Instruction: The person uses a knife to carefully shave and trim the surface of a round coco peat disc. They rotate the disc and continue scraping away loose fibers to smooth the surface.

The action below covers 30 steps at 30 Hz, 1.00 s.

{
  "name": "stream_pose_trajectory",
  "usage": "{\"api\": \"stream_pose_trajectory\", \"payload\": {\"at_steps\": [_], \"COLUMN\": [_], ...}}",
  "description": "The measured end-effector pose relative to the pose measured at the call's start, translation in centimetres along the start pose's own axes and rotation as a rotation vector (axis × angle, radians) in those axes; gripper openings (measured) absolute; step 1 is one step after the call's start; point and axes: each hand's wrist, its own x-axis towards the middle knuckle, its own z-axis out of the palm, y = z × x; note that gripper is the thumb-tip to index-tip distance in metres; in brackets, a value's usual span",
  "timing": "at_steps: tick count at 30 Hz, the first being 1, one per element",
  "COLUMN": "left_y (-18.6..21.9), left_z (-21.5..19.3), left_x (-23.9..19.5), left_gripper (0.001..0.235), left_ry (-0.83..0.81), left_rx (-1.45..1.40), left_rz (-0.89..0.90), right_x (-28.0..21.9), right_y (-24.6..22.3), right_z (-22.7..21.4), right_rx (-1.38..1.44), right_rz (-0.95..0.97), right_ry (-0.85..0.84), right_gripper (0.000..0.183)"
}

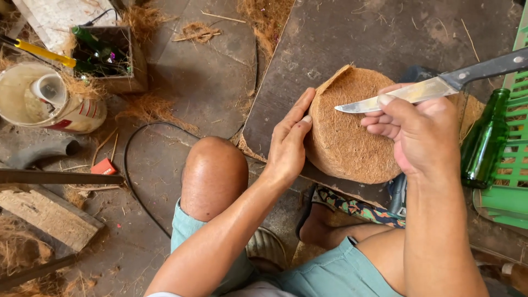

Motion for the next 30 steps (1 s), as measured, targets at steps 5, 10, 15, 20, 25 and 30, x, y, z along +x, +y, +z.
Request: {"api": "stream_pose_trajectory", "payload": {"at_steps": [5, 10, 15, 20, 25, 30], "left_y": [-0.1, -0.3, -0.5, -0.4, 0.1, 0.5], "left_z": [0.2, 0.3, 0.5, 0.5, 0.4, 0.4], "left_x": [-0.2, -0.3, -0.2, -0.2, -0.3, -0.6], "left_gripper": [0.049, 0.050, 0.049, 0.051, 0.051, 0.051], "left_ry": [0.006, 0.029, 0.050, 0.053, 0.053, 0.059], "left_rx": [-0.002, -0.015, -0.034, 0.002, 0.068, 0.139], "left_rz": [0.039, 0.037, 0.065, 0.071, 0.078, 0.065], "right_x": [0.3, -0.3, -0.3, 0.9, 1.7, 1.9], "right_y": [0.3, 0.2, -1.3, -0.1, 0.5, 0.6], "right_z": [-0.2, -0.5, -1.1, -1.2, -0.6, -0.6], "right_rx": [0.143, 0.178, 0.063, 0.053, 0.072, 0.141], "right_rz": [0.010, 0.026, -0.087, -0.076, -0.064, -0.013], "right_ry": [0.000, 0.021, 0.184, 0.160, 0.140, 0.095], "right_gripper": [0.014, 0.015, 0.013, 0.016, 0.013, 0.011]}}
